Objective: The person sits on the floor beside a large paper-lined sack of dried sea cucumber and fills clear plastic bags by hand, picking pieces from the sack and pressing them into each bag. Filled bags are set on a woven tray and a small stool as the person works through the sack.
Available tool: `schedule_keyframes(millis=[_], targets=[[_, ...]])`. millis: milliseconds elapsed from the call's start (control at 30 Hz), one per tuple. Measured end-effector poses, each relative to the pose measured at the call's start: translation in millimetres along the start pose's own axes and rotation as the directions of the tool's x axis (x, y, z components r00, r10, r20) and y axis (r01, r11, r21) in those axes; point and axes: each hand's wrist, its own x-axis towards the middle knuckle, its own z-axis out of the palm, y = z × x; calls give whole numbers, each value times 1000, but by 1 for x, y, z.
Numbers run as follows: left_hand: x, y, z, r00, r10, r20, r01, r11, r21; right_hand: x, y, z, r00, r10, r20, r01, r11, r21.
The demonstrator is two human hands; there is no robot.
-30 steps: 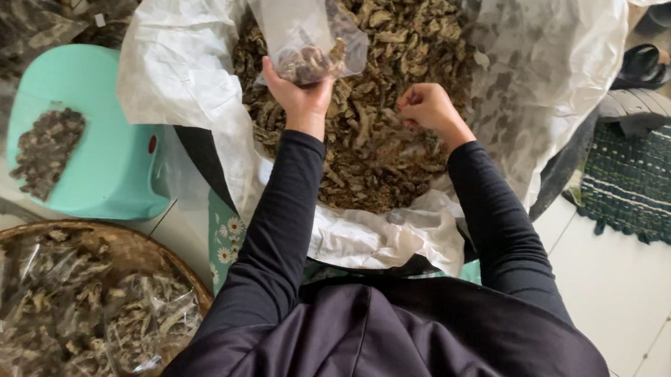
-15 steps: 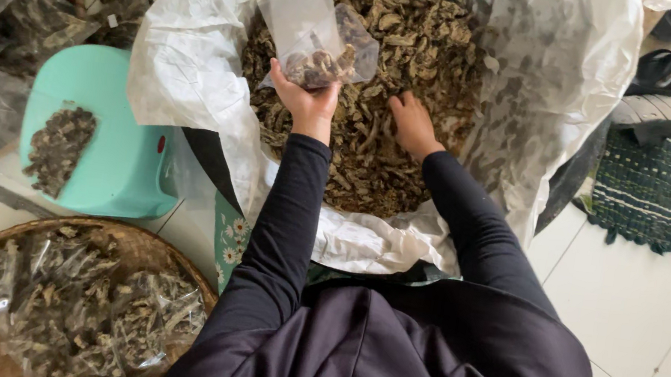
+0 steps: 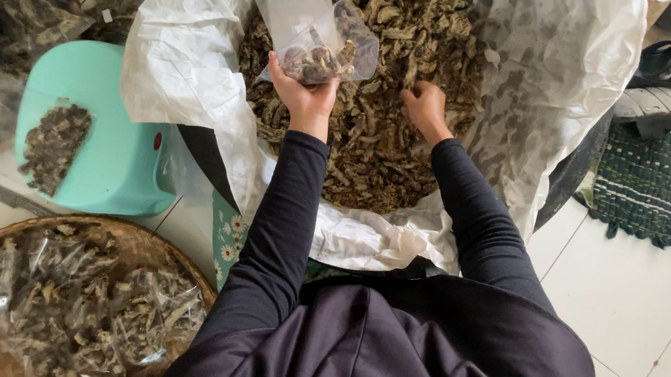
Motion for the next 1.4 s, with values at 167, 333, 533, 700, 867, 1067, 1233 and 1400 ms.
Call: schedule_keyframes(millis=[167, 333, 533, 700, 867, 1067, 1233, 1400], targets=[[0, -1, -1, 1000, -1, 19, 1, 999, 39, 2, 3, -3, 997, -20, 70, 19, 1000, 15], [1, -1, -2, 999, -5, 37, 3, 999, 49, 8, 9, 2, 999, -20, 33, 22, 997, -76], [1, -2, -1, 1000, 0, 29, -2, 998, 56, 7, 11, 2, 995, -71, 65, 86, 957, -277], [0, -3, -2, 1000, 8, 23, -10, 996, 93, 7, 11, 9, 997, -71, 39, 77, 973, -217], [-1, -4, -4, 998, -15, 53, 9, 993, 116, 7, 8, 13, 982, -94, 163, 113, 988, -109], [-1, -5, -4, 1000, -10, 5, 9, 989, 149, -6, -16, 2, 938, 180, 296, -240, 954, 178], [-2, -5, -3, 1000, -1, 16, -2, 986, 168, -2, -15, -7, 944, 194, 267, -192, 981, -36], [-6, -6, 4, 999, -12, 51, 5, 992, 127, 9, 8, 6, 998, -66, 12, 66, 998, -4]])
